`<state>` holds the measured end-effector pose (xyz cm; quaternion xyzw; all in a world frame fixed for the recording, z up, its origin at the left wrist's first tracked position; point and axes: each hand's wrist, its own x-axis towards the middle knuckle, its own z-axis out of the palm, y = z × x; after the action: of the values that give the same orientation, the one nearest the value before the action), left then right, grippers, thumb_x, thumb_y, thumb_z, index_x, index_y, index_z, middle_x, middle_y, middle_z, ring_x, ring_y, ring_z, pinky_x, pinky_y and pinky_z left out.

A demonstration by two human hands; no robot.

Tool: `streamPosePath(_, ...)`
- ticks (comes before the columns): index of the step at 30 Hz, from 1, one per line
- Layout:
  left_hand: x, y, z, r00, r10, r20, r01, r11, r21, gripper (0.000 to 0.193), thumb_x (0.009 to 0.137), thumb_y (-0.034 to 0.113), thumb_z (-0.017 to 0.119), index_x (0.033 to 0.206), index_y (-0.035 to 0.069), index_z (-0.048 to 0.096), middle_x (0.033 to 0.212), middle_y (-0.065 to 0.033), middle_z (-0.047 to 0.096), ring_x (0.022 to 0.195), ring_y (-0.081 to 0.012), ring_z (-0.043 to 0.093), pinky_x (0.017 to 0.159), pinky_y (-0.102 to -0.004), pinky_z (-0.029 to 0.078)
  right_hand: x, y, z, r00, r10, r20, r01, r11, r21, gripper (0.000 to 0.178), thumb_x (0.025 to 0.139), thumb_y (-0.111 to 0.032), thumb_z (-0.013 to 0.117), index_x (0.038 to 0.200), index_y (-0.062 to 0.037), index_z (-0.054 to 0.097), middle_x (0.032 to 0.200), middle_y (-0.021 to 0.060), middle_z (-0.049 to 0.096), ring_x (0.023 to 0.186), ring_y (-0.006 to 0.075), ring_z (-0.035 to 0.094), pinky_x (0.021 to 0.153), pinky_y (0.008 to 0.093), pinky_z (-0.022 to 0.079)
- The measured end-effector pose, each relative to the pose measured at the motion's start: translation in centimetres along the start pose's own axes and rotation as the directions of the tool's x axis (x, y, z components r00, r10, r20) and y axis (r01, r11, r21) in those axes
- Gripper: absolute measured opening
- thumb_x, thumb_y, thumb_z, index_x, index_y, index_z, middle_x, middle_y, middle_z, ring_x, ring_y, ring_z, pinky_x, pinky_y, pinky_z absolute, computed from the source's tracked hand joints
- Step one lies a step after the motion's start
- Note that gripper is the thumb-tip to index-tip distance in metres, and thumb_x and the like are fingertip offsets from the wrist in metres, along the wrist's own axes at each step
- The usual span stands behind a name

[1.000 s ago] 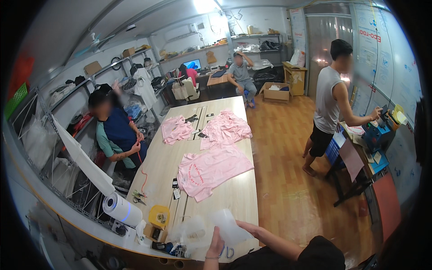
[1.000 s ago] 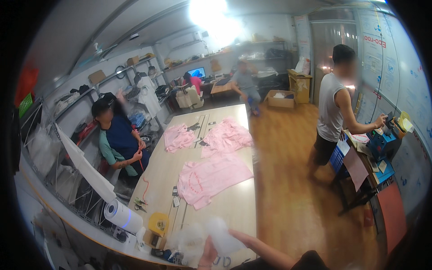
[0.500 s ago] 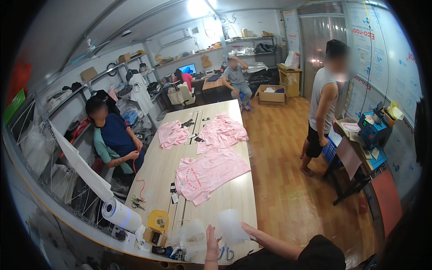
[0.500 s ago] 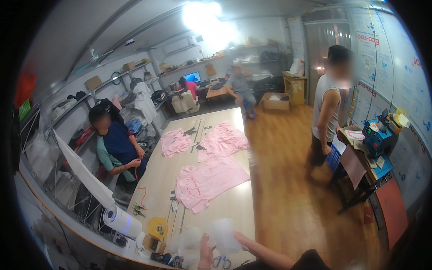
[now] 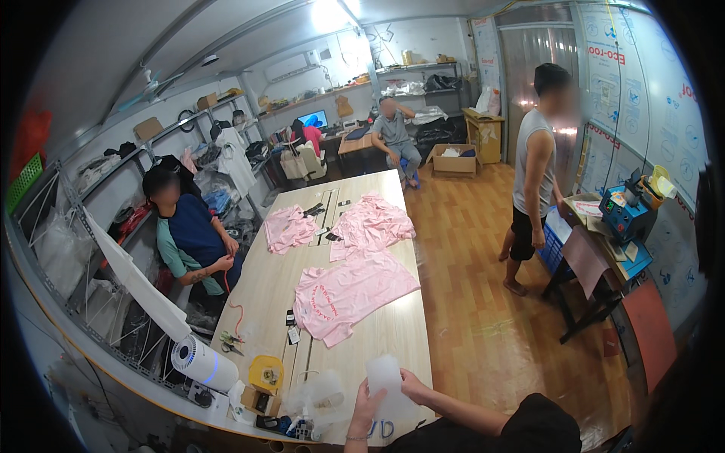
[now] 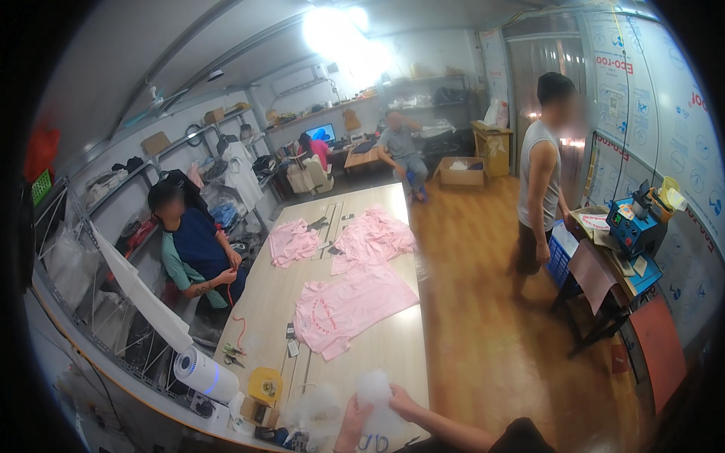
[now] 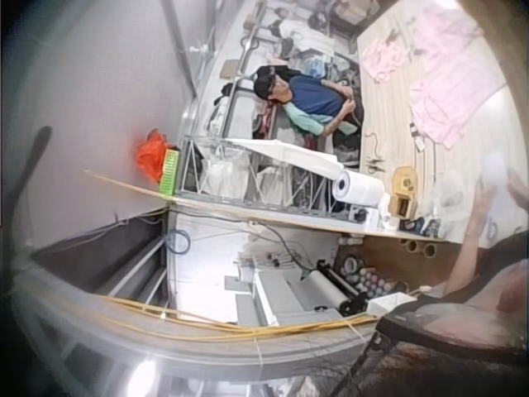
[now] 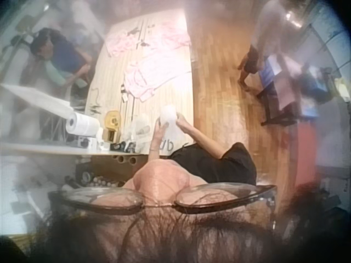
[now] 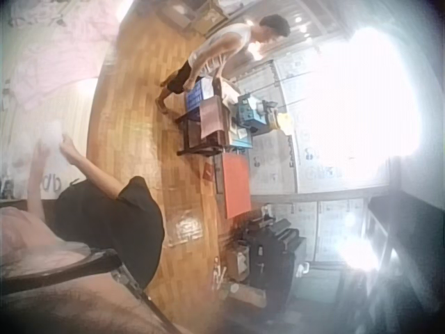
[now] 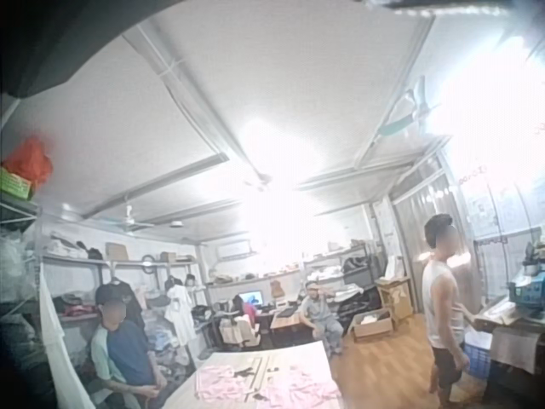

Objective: The person cuts a translucent sheet from a roll using scissors, then folds and handles the cut piece. The person repeats this cutting and folding process multiple times at a work table.

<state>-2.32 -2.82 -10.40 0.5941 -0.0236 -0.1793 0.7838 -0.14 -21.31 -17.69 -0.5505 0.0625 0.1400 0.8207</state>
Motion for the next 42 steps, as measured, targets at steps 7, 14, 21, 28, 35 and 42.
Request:
streamPosePath(7,-0.8,0.2,-1.2,0.998,-0.06,-0.017,0.059,0.997,-0.054,0.043,0.106,0.017,0.064,0.144,-0.002,0.058,0.127,-0.0116,0.071,0.113,-0.0204,0.07,0.098,-0.0356,0.058,-1.5,-2.4,0.9,0.998,-0.003,0.067,0.006,0.999,-0.046,0.051,0.096,-0.006,0.075,0.144,-0.0022,0.059,0.13,0.0105,0.071,0.118,0.0206,0.069,0.103,0.0391,0.056)
streamPosePath(14,0.6,-1.8,-3.2,0.965,-0.239,0.104,0.261,0.888,-0.38,0.053,0.112,0.039,0.046,0.141,-0.004,0.059,0.129,-0.0175,0.071,0.117,-0.0291,0.071,0.103,-0.0422,0.058,-2.7,-5.5,2.0,0.986,0.169,0.0,-0.169,0.983,0.075,0.048,0.094,-0.006,0.078,0.139,0.0009,0.064,0.129,0.0107,0.072,0.118,0.0224,0.07,0.103,0.039,0.056)
streamPosePath(21,0.4,-2.2,-4.4,0.977,-0.215,0.013,0.205,0.908,-0.365,0.057,0.112,0.043,0.045,0.144,-0.002,0.057,0.132,-0.0173,0.071,0.12,-0.0292,0.07,0.104,-0.0429,0.057,-2.7,-6.4,2.2,0.983,0.179,-0.031,-0.179,0.984,0.006,0.044,0.094,-0.007,0.079,0.136,0.0004,0.067,0.124,0.0122,0.076,0.114,0.0239,0.072,0.1,0.0389,0.057)
streamPosePath(28,0.5,-2.3,-6.7,0.979,-0.163,-0.122,0.135,0.969,-0.209,0.061,0.11,0.049,0.049,0.155,0.008,0.05,0.148,-0.0143,0.062,0.133,-0.0289,0.062,0.103,-0.0458,0.057,-2.2,-7.2,0.9,0.983,0.174,0.053,-0.181,0.969,0.167,0.046,0.094,-0.007,0.079,0.136,0.001,0.064,0.127,0.0136,0.074,0.115,0.027,0.072,0.101,0.0432,0.059)
streamPosePath(35,-0.6,1.7,-4.9,0.933,-0.323,-0.158,0.19,0.816,-0.546,0.059,0.11,0.049,0.053,0.149,0.004,0.051,0.144,-0.0174,0.06,0.126,-0.0408,0.063,0.107,-0.0628,0.051,-2.4,-8.4,-0.7,0.968,0.186,0.169,-0.233,0.916,0.326,0.048,0.096,-0.012,0.077,0.139,0.0,0.062,0.131,0.0137,0.072,0.117,0.027,0.072,0.103,0.0443,0.059)
streamPosePath(42,-0.5,-0.8,-5.7,0.937,-0.335,-0.099,0.269,0.872,-0.409,0.042,0.106,0.016,0.064,0.145,0.003,0.056,0.131,-0.014,0.069,0.119,-0.0329,0.069,0.101,-0.0493,0.059,-2.4,-8.4,-1.7,0.93,0.213,0.299,-0.339,0.81,0.478,0.052,0.098,-0.022,0.075,0.142,0.0025,0.061,0.134,0.0164,0.071,0.121,0.0304,0.071,0.108,0.0483,0.057)
